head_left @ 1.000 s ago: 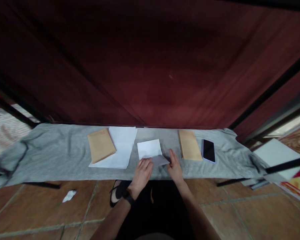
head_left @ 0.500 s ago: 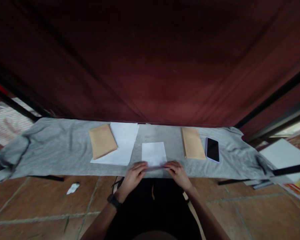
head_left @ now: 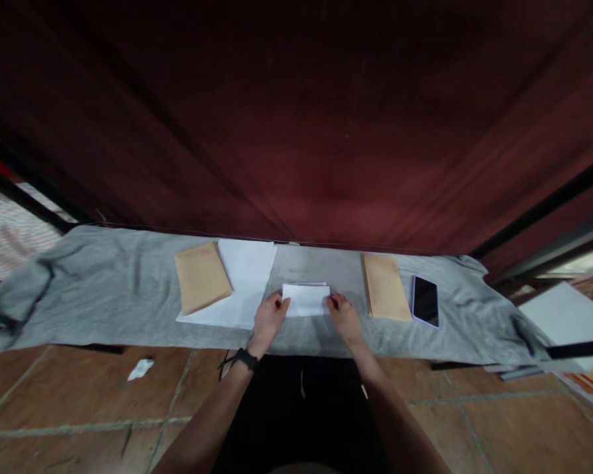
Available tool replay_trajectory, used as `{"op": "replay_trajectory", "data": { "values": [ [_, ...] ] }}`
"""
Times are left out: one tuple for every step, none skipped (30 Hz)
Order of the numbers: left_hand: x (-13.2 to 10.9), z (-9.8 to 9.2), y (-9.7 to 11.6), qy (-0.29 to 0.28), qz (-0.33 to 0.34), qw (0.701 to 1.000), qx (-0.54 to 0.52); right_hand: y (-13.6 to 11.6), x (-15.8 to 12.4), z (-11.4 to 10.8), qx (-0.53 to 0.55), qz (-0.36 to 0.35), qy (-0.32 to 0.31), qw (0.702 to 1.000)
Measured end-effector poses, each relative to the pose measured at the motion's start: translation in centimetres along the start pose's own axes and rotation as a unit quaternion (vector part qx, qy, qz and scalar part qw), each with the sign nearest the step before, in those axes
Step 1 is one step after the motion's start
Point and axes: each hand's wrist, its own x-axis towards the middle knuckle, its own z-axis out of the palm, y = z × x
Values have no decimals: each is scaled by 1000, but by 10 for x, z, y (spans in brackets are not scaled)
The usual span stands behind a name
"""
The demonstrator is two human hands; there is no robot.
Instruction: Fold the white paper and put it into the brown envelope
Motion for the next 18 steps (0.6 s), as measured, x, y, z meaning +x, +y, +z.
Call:
{"op": "replay_trajectory", "data": {
  "values": [
    [1, 0, 2, 0, -9, 1000, 14, -1, 2, 1, -18, 6, 1, 1000],
    [3, -1, 5, -3, -21, 999, 36, -3, 3, 2, -37, 12, 2, 999],
    [3, -2, 8, -10, -34, 998, 61, -4, 5, 3, -55, 16, 2, 998],
    [4, -3, 12, -18, -47, 995, 87, -5, 6, 4, -69, 19, 2, 997],
    [5, -4, 15, -25, -60, 992, 110, -6, 7, 5, -79, 20, 2, 997],
    [5, -4, 18, -31, -69, 989, 125, -7, 8, 5, -85, 20, 2, 996],
    [5, -4, 21, -33, -75, 988, 134, -7, 9, 6, -88, 19, 2, 996],
    [5, -4, 23, -33, -77, 987, 140, -8, 10, 6, -89, 17, 2, 996],
    [5, -4, 24, -30, -77, 986, 147, -9, 10, 6, -92, 16, 2, 996],
    [4, -3, 25, -28, -76, 985, 155, -9, 11, 6, -97, 14, 2, 995],
    [4, -2, 25, -26, -74, 983, 163, -10, 11, 6, -104, 12, 1, 994],
    [4, -1, 25, -24, -72, 983, 169, -11, 12, 6, -113, 12, 0, 994],
    [4, 0, 25, -24, -70, 982, 173, -12, 12, 6, -121, 11, -1, 993],
    [4, 0, 25, -22, -69, 982, 175, -12, 11, 6, -130, 11, -1, 991],
    [4, 1, 24, -21, -68, 982, 178, -13, 11, 7, -137, 10, 0, 991],
    [4, 2, 24, -19, -67, 981, 181, -13, 11, 8, -141, 8, 2, 990],
    [4, 3, 24, -16, -65, 981, 184, -13, 10, 9, -144, 4, 6, 990],
    [4, 4, 23, -13, -63, 980, 187, -13, 10, 9, -145, 1, 10, 989]
  ]
}}
